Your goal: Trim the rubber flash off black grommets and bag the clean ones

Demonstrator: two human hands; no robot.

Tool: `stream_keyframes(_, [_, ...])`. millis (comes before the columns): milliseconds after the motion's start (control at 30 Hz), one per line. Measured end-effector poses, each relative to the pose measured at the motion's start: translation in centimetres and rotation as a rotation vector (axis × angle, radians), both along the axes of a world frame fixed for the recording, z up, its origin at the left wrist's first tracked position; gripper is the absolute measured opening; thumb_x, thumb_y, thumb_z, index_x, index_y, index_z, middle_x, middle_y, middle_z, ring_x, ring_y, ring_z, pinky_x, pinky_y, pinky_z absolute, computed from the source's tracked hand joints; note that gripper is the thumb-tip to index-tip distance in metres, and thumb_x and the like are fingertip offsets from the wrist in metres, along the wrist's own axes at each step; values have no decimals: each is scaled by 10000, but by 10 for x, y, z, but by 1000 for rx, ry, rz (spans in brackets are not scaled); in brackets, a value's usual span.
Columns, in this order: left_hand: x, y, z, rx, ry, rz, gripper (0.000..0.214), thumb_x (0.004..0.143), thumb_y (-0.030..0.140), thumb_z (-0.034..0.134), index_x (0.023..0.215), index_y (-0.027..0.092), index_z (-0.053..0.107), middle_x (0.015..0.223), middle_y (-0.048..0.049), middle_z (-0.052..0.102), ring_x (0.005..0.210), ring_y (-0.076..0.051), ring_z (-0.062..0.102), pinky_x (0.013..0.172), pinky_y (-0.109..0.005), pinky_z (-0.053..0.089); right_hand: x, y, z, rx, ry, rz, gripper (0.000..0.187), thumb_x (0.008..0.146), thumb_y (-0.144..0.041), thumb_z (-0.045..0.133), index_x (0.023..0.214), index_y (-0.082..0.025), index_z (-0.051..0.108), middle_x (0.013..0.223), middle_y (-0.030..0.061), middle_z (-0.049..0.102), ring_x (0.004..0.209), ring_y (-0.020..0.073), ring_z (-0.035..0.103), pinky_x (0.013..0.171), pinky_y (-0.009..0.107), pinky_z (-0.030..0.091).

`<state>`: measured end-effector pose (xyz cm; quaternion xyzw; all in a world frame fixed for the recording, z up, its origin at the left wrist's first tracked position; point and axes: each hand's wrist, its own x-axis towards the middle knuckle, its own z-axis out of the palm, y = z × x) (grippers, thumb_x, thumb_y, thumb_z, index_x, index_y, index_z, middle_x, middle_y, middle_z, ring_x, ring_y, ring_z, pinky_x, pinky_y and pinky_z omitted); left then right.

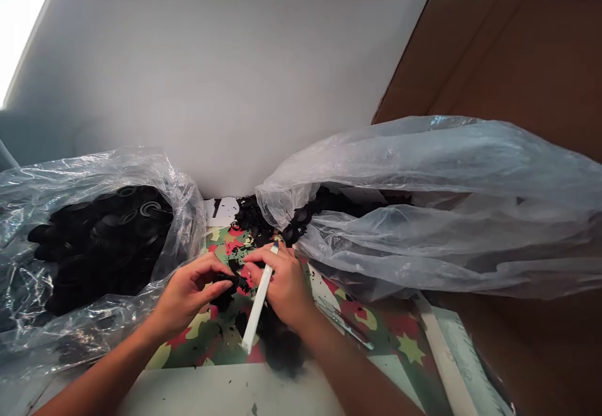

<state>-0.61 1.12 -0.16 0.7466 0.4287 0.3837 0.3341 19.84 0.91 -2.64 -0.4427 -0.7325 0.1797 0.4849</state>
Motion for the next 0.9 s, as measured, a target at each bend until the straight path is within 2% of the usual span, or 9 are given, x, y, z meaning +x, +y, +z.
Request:
stream_keyframes(67, [1, 0, -2, -22, -2, 1, 64, 826, 249, 700, 828, 213, 752, 744, 0, 672, 674, -150, 595, 664, -272, 498, -1, -5, 3, 53, -63, 29, 121, 913, -195, 643, 907, -260, 744, 841, 17, 764, 837, 220, 672, 813, 381, 433])
stream_keyframes(167, [3, -1, -1, -17, 11, 15, 60, 819, 246, 690, 811, 221, 744, 734, 6, 672, 671, -159, 596, 650, -279, 488, -2, -9, 3, 181, -128, 58, 156, 914, -153, 633, 939, -272, 730, 849, 4, 776, 809, 211, 671, 802, 394, 403])
stream_keyframes(367, [6, -2, -1, -11, 30, 30, 89, 773, 163, 672, 778, 225, 736, 712, 18, 656, 667, -154, 583, 649, -274, 479, -9, -13, -2, 360, -326, -26, 147, 923, -117, 596, 889, -238, 672, 826, 8, 769, 784, 210, 612, 799, 403, 336])
stream_keyframes(500, [8, -3, -1, -21, 36, -10, 95, 773, 140, 652, 766, 203, 722, 701, 19, 630, 663, -137, 568, 641, -250, 464, -8, -8, -1, 378, -433, -172, 137, 903, -114, 587, 817, -202, 647, 723, 33, 718, 776, 221, 571, 789, 392, 313])
stream_keyframes(567, [9, -5, 0, -42, 39, -52, 69, 784, 158, 663, 763, 199, 716, 705, 19, 626, 650, -130, 559, 618, -241, 451, -2, -2, -1, 351, -428, -274, 162, 897, -111, 579, 777, -209, 628, 699, 27, 700, 778, 224, 573, 797, 388, 309])
stream_keyframes(633, [9, -6, 1, -53, 43, -65, 51, 791, 176, 678, 765, 197, 716, 705, 18, 624, 642, -128, 552, 600, -236, 440, 5, 3, 0, 289, -368, -303, 159, 883, -105, 584, 781, -220, 624, 712, 11, 706, 780, 221, 595, 801, 375, 319])
stream_keyframes(767, [7, -5, -1, -39, 43, -16, 47, 789, 169, 691, 780, 196, 728, 706, 17, 625, 662, -135, 562, 633, -249, 451, 6, 1, 0, 141, -179, -111, 168, 860, -79, 583, 869, -230, 656, 788, -15, 742, 745, 191, 653, 747, 331, 355])
stream_keyframes(900, [6, -3, -6, 9, 78, 4, 125, 761, 94, 670, 778, 200, 735, 686, 27, 599, 667, -137, 548, 649, -254, 442, -5, -11, 1, 156, -133, 11, 164, 898, -107, 583, 901, -238, 681, 785, -22, 739, 721, 171, 657, 757, 332, 359])
